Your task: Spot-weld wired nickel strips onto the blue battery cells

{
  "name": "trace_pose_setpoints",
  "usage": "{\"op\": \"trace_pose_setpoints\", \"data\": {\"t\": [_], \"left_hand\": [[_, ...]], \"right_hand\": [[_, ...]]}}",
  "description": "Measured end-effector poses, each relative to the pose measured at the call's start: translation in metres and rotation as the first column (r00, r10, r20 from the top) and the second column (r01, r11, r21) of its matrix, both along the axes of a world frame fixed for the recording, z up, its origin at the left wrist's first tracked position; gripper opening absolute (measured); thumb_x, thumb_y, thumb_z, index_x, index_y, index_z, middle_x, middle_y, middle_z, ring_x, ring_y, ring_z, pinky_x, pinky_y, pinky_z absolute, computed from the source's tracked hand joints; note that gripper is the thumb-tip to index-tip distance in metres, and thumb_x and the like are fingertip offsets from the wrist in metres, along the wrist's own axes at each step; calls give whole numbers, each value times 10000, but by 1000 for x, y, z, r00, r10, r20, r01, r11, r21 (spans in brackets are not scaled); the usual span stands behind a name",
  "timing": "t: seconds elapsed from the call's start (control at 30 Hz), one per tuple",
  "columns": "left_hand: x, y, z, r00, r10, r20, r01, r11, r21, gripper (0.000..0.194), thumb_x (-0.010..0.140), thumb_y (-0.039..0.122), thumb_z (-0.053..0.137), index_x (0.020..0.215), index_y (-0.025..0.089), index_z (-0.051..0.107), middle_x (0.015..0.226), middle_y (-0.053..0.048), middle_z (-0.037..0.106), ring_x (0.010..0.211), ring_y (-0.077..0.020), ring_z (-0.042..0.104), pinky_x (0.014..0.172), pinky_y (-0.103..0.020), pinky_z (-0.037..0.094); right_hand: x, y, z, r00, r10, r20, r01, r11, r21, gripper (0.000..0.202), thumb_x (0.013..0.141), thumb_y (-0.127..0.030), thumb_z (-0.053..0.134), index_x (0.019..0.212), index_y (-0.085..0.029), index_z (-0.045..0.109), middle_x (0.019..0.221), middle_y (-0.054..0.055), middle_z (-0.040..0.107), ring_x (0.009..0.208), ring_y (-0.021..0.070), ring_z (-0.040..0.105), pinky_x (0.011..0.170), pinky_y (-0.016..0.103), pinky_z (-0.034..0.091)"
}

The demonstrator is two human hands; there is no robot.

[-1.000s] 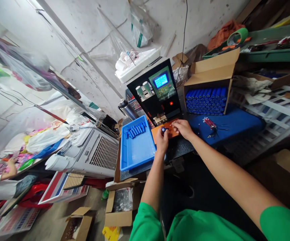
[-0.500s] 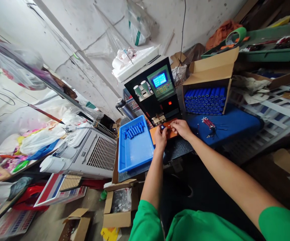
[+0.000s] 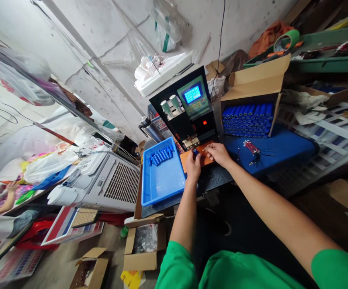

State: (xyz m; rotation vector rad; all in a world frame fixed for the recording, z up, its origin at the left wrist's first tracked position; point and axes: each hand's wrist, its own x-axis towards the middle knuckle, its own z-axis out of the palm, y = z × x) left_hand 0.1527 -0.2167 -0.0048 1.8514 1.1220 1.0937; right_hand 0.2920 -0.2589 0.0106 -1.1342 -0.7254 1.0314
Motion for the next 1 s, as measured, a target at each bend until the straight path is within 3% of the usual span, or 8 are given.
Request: {"op": "trace_pose_setpoints", "data": {"t": [0.13, 0.33, 0.73, 1.0], "left_hand": [[-1, 2, 0, 998, -30, 59, 31, 999, -9, 331, 869, 312, 632, 1169, 175, 664, 1061, -82, 709, 999, -218, 641, 973, -385, 473], [3, -1, 6, 991, -27, 128, 35, 998, -59, 200, 848, 278, 611, 994, 159, 675, 925, -59, 705, 857, -180, 626, 862, -326, 489], [3, -2, -1, 996, -38, 76, 40, 999, -22, 227, 872, 265, 585, 1063, 177, 670, 990, -60, 719, 921, -190, 648, 893, -333, 491], [4, -8, 6, 994, -40, 100, 43, 999, -21, 302, 874, 199, 574, 1158, 172, 672, 1057, -73, 731, 978, -204, 665, 946, -361, 495]], "right_hand": [[0, 1, -1, 1000, -6, -8, 6, 1000, -4, 306, 692, -431, 734, 685, -168, 578, 490, -32, 539, 374, 63, 424, 361, 185, 319], [-1, 1, -2, 1000, -17, -3, 17, 1000, -6, 300, 683, -433, 723, 701, -167, 585, 491, -31, 541, 381, 68, 429, 358, 183, 317], [-3, -1, 1, 1000, -1, 14, 1, 1000, -29, 293, 674, -418, 721, 710, -165, 578, 492, -34, 534, 384, 61, 414, 360, 172, 301], [-16, 3, 16, 997, -41, 61, 43, 999, -21, 249, 687, -388, 688, 676, -164, 581, 512, -16, 549, 419, 71, 452, 373, 164, 324]]}}
